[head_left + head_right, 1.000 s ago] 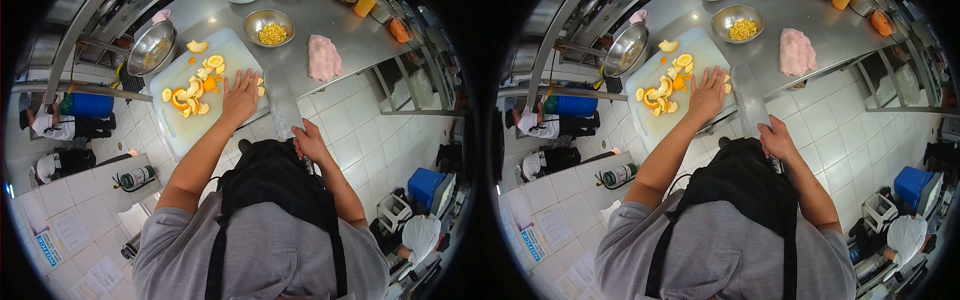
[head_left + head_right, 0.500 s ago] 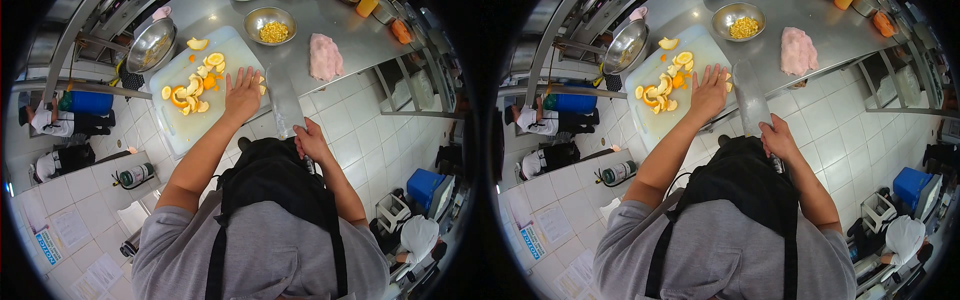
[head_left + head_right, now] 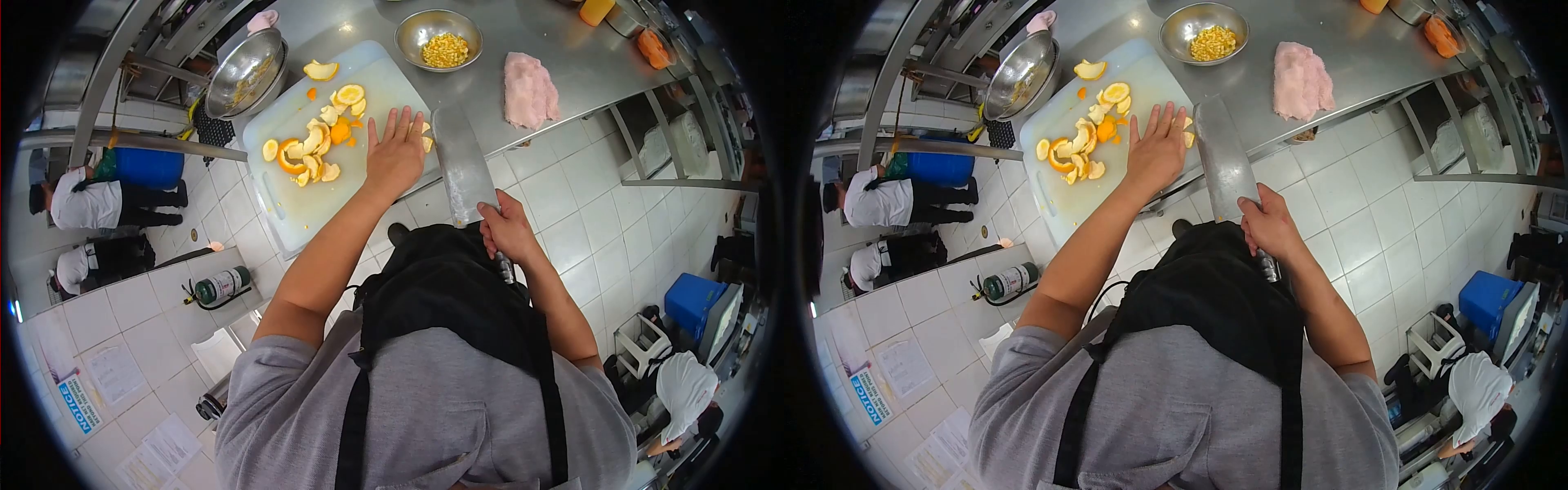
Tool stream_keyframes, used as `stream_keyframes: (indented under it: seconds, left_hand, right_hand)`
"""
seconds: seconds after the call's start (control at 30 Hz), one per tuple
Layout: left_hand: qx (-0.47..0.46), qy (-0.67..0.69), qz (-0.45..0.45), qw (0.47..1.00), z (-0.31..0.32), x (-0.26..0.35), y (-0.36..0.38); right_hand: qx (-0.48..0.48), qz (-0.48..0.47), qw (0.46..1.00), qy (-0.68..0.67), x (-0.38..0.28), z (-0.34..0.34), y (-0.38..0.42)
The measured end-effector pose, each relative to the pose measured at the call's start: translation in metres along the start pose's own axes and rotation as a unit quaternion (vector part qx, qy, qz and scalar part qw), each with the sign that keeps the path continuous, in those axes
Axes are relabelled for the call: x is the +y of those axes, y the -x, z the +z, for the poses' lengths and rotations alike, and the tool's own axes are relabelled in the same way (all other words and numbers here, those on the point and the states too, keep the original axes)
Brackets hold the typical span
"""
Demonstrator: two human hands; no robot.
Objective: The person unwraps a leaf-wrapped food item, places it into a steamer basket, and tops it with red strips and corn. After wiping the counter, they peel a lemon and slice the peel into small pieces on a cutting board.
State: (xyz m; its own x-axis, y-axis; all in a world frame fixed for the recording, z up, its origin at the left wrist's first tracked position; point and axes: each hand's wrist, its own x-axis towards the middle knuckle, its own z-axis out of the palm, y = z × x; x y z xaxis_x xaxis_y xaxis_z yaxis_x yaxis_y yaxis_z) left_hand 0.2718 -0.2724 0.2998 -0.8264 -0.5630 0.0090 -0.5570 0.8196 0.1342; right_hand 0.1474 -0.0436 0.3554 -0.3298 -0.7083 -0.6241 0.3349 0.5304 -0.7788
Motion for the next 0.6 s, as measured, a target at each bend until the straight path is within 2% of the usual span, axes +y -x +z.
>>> stream_keyframes:
  seconds: [0.43, 0.6]
  left_hand:
    - [-0.021, -0.004, -0.004, 1.0, -0.002, 0.0, -0.002]
    - [-0.027, 0.055, -0.033, 0.998, -0.006, -0.001, 0.0]
  right_hand:
    - [-0.008, 0.015, 1.0, -0.004, -0.007, -0.001, 0.001]
    - [-0.029, 0.037, 0.999, -0.023, -0.022, -0.01, 0.002]
